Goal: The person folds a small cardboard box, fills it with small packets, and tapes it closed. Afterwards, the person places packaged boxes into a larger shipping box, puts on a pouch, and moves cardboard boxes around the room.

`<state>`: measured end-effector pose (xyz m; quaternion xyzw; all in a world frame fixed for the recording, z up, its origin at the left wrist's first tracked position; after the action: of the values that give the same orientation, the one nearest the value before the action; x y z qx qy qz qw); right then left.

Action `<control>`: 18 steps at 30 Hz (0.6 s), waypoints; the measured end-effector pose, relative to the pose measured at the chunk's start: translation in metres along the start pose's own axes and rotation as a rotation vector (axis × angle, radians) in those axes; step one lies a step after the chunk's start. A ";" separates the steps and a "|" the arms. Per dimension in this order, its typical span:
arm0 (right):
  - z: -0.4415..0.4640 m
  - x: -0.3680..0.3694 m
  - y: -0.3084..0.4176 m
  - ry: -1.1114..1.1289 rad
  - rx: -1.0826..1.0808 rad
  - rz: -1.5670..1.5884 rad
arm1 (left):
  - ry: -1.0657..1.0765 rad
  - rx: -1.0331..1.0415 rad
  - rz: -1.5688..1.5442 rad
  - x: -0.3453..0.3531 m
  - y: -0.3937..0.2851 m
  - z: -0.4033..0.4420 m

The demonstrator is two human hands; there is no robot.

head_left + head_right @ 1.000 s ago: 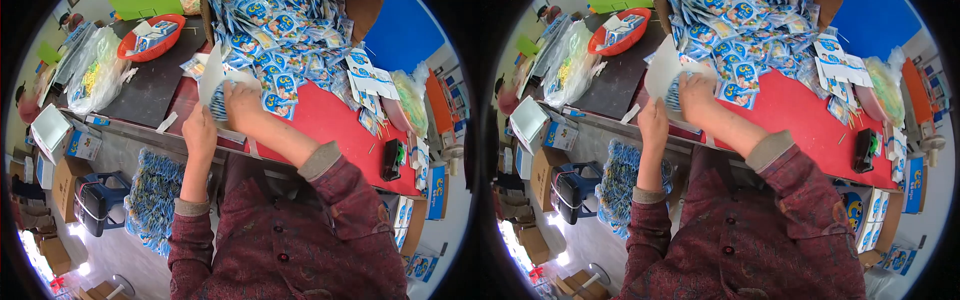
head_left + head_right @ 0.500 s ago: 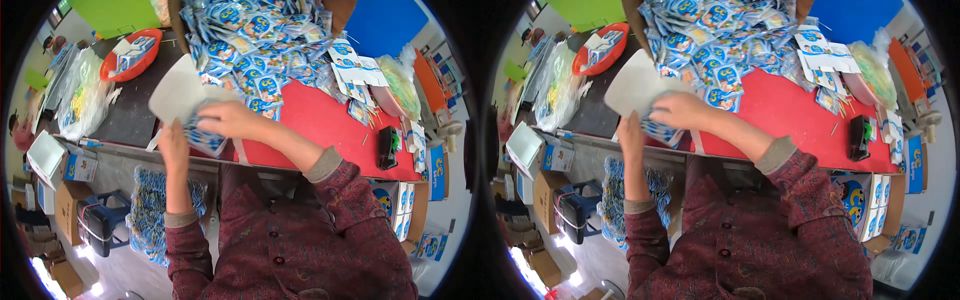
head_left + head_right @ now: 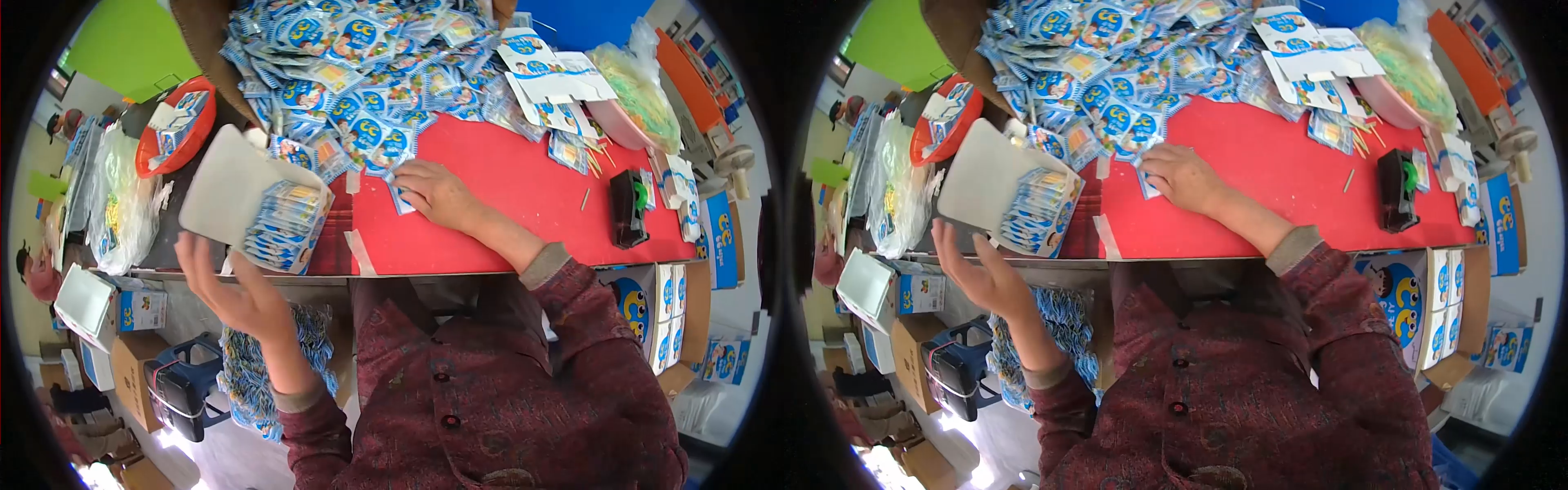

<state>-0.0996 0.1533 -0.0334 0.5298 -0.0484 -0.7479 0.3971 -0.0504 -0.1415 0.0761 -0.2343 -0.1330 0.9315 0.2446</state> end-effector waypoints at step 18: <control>-0.040 -0.054 -0.012 -0.091 0.248 0.327 | 0.946 0.457 -0.215 0.138 -0.110 -0.089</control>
<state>-0.0662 0.2102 -0.0159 0.5252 -0.2436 -0.6850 0.4422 -0.0693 0.0345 -0.0114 -0.5544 0.1748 0.6989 0.4167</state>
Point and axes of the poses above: each hand's wrist, its own z-axis towards the middle knuckle, its own x-axis out of the palm, y = z × x, the point moved 3 cm from there along z, towards the middle knuckle, and after that the axes turned 7 degrees about z, right-handed, at the moved point
